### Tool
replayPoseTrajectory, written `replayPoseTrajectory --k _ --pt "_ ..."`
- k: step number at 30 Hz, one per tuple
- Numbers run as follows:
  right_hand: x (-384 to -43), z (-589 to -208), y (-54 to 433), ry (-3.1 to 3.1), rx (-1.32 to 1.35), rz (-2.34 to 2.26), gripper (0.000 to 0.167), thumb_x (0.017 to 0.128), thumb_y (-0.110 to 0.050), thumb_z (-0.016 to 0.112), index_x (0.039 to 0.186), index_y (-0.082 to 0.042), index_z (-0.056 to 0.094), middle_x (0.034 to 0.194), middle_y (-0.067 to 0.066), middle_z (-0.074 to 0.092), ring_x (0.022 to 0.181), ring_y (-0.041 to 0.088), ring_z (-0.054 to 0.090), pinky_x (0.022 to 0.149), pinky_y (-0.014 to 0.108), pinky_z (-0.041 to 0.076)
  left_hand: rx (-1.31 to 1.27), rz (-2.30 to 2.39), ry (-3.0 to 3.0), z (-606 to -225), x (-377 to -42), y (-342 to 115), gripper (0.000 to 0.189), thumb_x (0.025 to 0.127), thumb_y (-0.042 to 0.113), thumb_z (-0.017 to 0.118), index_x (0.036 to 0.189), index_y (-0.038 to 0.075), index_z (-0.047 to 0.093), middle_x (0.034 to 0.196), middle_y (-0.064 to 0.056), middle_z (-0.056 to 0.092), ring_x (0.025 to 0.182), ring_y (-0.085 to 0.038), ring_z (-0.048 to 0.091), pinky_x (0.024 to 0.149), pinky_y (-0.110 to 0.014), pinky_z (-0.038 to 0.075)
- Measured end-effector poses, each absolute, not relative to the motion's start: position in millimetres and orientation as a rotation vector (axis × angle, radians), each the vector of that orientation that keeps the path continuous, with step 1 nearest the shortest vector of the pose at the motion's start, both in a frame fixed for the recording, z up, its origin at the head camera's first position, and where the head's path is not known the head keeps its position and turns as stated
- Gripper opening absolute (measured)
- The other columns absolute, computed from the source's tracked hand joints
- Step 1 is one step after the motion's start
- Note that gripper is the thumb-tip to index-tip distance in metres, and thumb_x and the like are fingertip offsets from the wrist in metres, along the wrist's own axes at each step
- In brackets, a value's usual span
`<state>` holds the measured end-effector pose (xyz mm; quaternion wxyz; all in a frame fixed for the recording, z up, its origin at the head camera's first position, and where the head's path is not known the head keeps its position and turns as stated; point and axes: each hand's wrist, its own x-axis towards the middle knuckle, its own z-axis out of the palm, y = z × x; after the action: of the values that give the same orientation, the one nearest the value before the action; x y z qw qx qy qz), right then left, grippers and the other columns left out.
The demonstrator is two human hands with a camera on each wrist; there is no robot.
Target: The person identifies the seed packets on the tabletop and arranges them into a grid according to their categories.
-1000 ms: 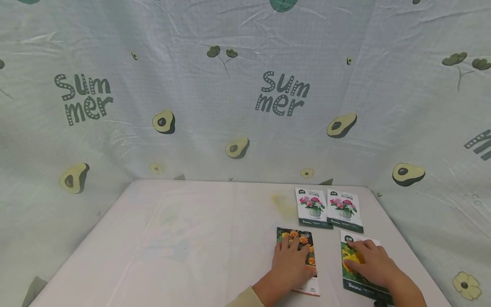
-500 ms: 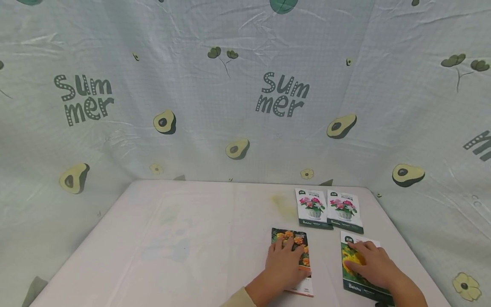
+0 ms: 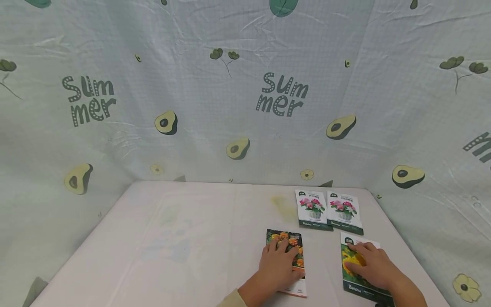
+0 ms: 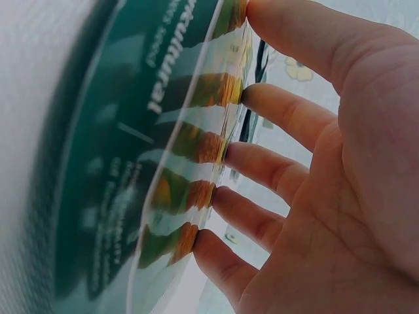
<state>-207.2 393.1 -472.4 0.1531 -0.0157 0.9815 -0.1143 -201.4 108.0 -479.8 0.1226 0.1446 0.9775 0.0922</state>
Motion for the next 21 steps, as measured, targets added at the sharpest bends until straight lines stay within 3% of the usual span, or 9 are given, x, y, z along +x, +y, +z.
replayPoseTrajectory --k 21 --pt "-208 -476 393 2.817 -0.029 -0.325 0.088 0.087 -0.068 0.066 0.140 0.001 0.056 0.134 0.040 0.047 0.107 0.050 0.051 0.089 0.068 0.048 0.442 0.289 2.855 -476 -199 82 0.064 0.086 0.074 0.064 0.143 0.046 0.053 0.157 0.011 0.043 0.148 -0.025 0.035 0.115 -0.050 0.036"
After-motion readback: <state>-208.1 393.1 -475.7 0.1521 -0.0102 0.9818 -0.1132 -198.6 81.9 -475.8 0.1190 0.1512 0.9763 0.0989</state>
